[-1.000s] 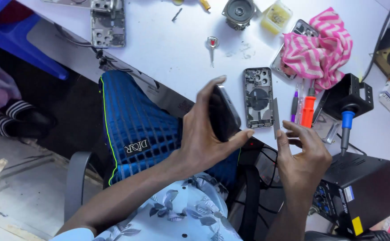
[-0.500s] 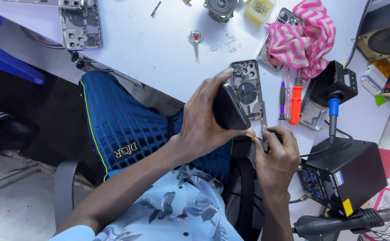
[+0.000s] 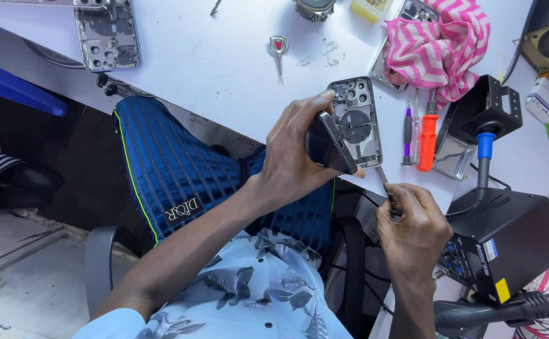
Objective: Removing a screen from a mobile phone using a prying tool
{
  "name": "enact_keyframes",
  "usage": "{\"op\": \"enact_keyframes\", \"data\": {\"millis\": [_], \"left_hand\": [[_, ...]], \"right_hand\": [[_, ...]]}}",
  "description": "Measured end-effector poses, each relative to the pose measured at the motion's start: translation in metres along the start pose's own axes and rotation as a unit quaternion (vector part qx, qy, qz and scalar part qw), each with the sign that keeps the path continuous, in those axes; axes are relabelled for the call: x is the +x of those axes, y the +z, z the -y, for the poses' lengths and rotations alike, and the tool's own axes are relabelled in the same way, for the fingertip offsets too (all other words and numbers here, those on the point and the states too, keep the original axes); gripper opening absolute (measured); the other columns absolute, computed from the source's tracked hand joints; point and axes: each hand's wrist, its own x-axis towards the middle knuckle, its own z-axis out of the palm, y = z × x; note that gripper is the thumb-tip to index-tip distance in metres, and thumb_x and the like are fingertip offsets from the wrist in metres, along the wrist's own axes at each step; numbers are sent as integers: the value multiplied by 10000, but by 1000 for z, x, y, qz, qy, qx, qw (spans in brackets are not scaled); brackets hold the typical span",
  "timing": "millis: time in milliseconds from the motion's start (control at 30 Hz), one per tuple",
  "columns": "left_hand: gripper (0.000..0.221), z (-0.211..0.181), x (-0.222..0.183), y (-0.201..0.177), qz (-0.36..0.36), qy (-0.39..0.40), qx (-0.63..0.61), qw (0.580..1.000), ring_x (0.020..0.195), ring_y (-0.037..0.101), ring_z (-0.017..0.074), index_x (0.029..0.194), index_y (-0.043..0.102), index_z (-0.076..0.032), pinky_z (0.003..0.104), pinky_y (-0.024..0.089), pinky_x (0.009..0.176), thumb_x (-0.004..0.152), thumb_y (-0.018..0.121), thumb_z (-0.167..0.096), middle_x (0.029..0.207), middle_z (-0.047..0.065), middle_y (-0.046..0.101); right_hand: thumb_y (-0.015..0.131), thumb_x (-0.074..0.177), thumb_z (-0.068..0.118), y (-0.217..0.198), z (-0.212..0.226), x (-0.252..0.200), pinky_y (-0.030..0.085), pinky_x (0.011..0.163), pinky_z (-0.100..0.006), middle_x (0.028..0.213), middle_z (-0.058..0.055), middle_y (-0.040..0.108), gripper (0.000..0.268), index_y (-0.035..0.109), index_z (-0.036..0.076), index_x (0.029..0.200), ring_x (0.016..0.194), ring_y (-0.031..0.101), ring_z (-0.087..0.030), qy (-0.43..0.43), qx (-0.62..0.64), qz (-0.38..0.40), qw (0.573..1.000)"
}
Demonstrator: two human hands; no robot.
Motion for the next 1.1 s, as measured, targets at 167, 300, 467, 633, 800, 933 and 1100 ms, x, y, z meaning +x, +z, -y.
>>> {"op": "enact_keyframes", "data": {"millis": [167, 300, 467, 633, 800, 933, 1100], "left_hand": [[1057, 12, -1, 7, 15, -9, 0, 1000, 1496, 710, 340, 1751, 353, -188, 511, 652, 1221, 1006, 982, -596, 1556, 107, 672], [993, 20, 1, 17, -5, 16, -6, 1000, 1563, 700, 375, 1776, 312, -211, 525, 672, 1250, 1097, 998, -440, 1678, 135, 605], [1103, 30, -2, 29, -1, 15, 47, 999, 1547, 712, 345, 1829, 257, -217, 523, 678, 1220, 1078, 969, -597, 1786, 113, 556], [1248, 32, -8, 27, 29, 4, 99, 995, 1451, 676, 324, 1917, 148, -204, 510, 638, 1118, 1108, 974, -673, 1828, 103, 532], [1437, 30, -10, 27, 51, -24, 150, 987, 1425, 658, 257, 1943, 46, -146, 446, 659, 1208, 1058, 919, -867, 1984, 98, 337], [1249, 29, -11, 23, 59, -36, 122, 990, 1475, 642, 277, 1954, 29, -139, 461, 649, 1220, 1183, 792, -758, 2039, 119, 228], [1179, 32, -13, 25, 49, -20, 129, 990, 1372, 665, 255, 1957, 78, -112, 438, 647, 1209, 1229, 796, -698, 2046, 92, 216]], "right_hand": [[787, 903, -154, -4, -26, -11, 665, 844, -371, 1229, -160, 822, 332, 901, -21, 1185, 933, 781, -248, 37, -26, -18, 999], [833, 923, -143, -13, -31, -2, 670, 822, -393, 1224, -269, 824, 299, 876, -120, 1218, 959, 767, -316, 61, 2, -68, 996], [676, 1036, -22, -24, -3, 21, 663, 880, -336, 1083, -108, 716, 182, 763, -26, 1196, 959, 692, -194, 233, 276, -167, 917], [740, 1021, 179, -28, 17, 40, 580, 837, -340, 1041, -4, 577, 121, 658, 119, 1087, 884, 567, -160, 248, 520, -224, 786], [791, 1086, 248, -26, 33, 50, 459, 579, -251, 940, -28, 557, 215, 589, 173, 1099, 725, 598, -161, 193, 594, -237, 744], [846, 1122, 212, -26, 28, 54, 542, 738, -246, 1209, 62, 744, 193, 680, 188, 1218, 909, 711, -169, 213, 708, -232, 633], [669, 1265, 294, -18, 35, 63, 699, 777, -298, 1271, -196, 820, 204, 669, 134, 1392, 1030, 845, -333, 222, 760, -192, 579]]}}
